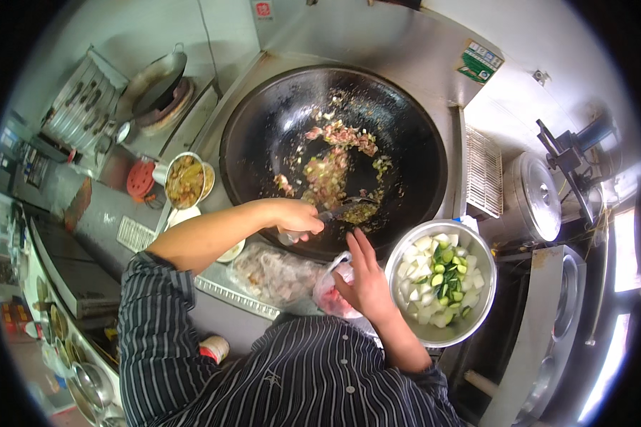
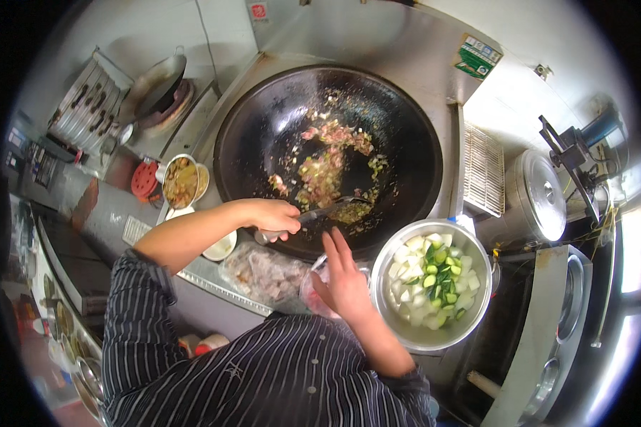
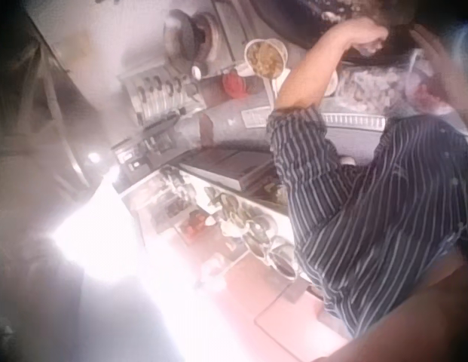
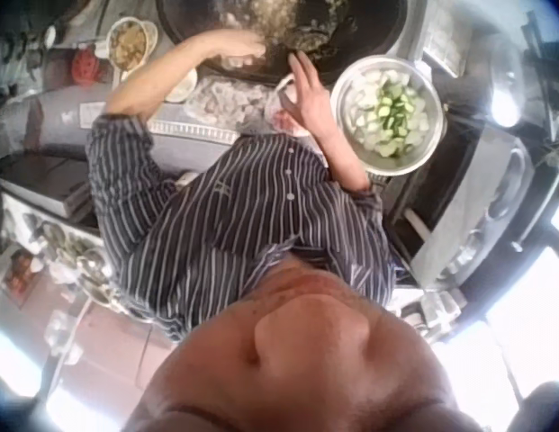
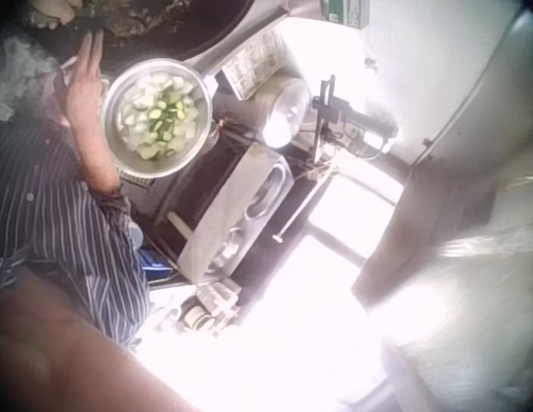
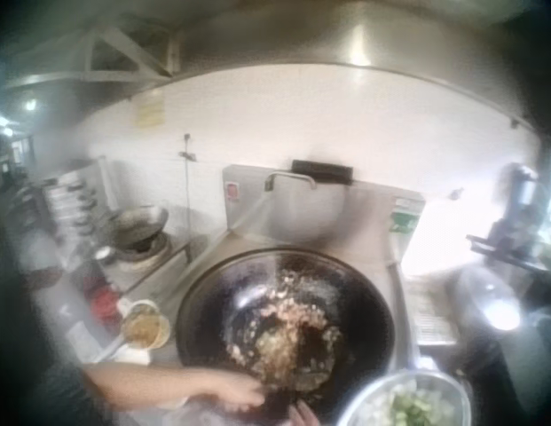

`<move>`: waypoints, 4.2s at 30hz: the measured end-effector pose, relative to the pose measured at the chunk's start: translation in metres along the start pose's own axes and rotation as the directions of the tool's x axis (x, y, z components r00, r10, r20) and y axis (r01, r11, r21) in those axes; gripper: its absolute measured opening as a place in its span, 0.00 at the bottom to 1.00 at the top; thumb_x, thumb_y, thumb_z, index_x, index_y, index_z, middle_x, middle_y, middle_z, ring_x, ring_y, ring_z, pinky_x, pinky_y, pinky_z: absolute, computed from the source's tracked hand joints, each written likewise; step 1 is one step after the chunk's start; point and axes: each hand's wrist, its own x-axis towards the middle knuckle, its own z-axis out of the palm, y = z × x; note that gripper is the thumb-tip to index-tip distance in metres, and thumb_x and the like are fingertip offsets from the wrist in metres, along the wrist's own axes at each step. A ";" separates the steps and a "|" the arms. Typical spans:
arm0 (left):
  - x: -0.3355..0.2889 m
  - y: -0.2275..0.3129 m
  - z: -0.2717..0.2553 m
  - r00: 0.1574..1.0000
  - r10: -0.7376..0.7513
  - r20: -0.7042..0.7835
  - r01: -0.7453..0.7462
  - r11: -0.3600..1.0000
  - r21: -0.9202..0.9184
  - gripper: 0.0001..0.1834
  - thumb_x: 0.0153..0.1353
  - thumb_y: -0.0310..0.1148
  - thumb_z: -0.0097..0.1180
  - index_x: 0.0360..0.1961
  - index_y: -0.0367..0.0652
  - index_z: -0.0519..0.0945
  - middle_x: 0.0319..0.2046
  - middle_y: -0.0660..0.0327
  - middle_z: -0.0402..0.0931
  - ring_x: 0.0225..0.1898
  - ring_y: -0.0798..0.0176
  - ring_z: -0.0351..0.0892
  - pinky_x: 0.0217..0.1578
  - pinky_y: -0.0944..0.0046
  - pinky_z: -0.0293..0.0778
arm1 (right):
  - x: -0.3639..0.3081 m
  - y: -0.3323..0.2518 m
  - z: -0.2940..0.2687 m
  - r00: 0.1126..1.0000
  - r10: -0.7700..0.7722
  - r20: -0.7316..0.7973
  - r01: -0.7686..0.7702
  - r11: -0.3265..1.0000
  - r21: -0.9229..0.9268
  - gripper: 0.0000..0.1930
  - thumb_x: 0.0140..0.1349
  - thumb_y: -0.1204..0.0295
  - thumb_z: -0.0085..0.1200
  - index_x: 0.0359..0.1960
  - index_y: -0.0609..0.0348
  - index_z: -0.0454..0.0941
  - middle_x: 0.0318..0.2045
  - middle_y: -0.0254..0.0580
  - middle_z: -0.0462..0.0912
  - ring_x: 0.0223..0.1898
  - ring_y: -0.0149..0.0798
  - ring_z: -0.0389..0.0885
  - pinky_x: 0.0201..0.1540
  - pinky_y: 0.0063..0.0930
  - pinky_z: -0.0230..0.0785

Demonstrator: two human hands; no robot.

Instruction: The person stir-fries minced meat in a large wok using a metal spatula. They add the meat from a plastic bag and continuously stir the contents over high heat in a commercial kitchen.

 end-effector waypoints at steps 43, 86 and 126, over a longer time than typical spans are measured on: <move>0.024 -0.340 0.180 -0.441 -0.811 -0.385 -0.232 0.517 -0.824 0.44 0.68 0.55 0.49 0.65 0.19 0.62 0.61 0.29 0.68 0.62 0.32 0.70 0.62 0.46 0.67 | 0.091 0.149 -0.090 0.878 0.477 0.028 -0.399 0.700 0.593 0.10 0.66 0.74 0.55 0.42 0.69 0.81 0.48 0.60 0.84 0.36 0.45 0.88 0.42 0.31 0.84; 0.012 -0.321 0.173 -0.362 -0.871 -0.331 -0.227 0.427 -0.875 0.47 0.66 0.59 0.49 0.66 0.20 0.61 0.58 0.32 0.72 0.59 0.32 0.73 0.59 0.46 0.70 | 0.199 0.196 0.106 0.823 0.494 -0.281 -0.104 0.617 0.780 0.11 0.69 0.73 0.59 0.48 0.65 0.82 0.43 0.42 0.86 0.31 0.36 0.87 0.35 0.23 0.79; 0.008 -0.303 0.169 -0.372 -0.866 -0.334 -0.192 0.423 -0.885 0.45 0.68 0.61 0.46 0.63 0.23 0.64 0.53 0.29 0.74 0.54 0.29 0.76 0.55 0.40 0.72 | 0.191 0.156 0.138 0.747 0.607 -0.273 -0.155 0.558 0.815 0.06 0.69 0.77 0.55 0.44 0.61 0.82 0.36 0.37 0.85 0.18 0.26 0.77 0.20 0.23 0.71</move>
